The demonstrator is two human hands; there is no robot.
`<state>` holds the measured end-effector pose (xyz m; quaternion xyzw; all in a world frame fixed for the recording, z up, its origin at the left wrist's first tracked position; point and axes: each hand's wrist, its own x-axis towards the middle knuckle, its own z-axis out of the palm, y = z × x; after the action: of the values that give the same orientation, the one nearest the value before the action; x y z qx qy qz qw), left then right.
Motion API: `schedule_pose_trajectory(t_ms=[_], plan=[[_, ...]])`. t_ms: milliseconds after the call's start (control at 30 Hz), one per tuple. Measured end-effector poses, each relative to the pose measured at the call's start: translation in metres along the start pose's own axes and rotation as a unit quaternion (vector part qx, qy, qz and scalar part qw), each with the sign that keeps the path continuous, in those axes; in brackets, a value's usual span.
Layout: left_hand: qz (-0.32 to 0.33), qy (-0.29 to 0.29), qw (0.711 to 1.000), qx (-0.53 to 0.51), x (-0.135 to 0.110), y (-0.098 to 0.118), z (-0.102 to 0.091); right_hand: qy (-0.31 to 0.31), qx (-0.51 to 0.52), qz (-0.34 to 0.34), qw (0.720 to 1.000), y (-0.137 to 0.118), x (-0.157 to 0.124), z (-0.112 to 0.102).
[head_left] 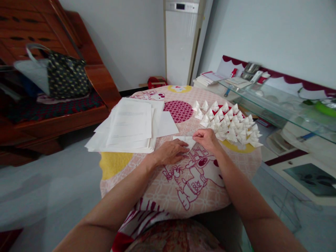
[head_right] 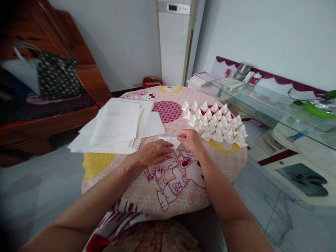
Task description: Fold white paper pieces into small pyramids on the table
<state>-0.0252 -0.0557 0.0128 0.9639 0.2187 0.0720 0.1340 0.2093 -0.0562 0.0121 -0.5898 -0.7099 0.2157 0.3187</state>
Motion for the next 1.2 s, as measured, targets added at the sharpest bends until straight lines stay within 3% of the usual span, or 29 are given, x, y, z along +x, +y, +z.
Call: schedule_pose_trajectory(t_ms=[133, 400, 700, 967, 1067, 1200], plan=[[-0.001, -0.001, 1.0, -0.007, 0.0, 0.002, -0.003, -0.113, -0.058, -0.007, 0.992, -0.004, -0.008, 0.002], [0.002, 0.003, 1.0, -0.006, 0.0, 0.003, -0.003, -0.12, -0.121, 0.008, 0.985, -0.01, -0.009, 0.007], [0.004, 0.008, 1.0, -0.001, 0.001, 0.001, 0.001, -0.062, -0.153, 0.095, 0.982, -0.006, -0.004, -0.004], [0.0, 0.001, 1.0, 0.012, 0.001, 0.0, 0.0, 0.022, -0.156, 0.115, 0.981, 0.015, 0.005, -0.001], [-0.001, 0.001, 1.0, 0.013, 0.001, 0.0, 0.0, 0.046, -0.154, 0.092, 0.983, 0.017, 0.005, -0.001], [-0.004, 0.009, 1.0, 0.013, 0.001, 0.0, 0.001, 0.062, -0.145, 0.011, 0.987, 0.018, 0.004, -0.002]])
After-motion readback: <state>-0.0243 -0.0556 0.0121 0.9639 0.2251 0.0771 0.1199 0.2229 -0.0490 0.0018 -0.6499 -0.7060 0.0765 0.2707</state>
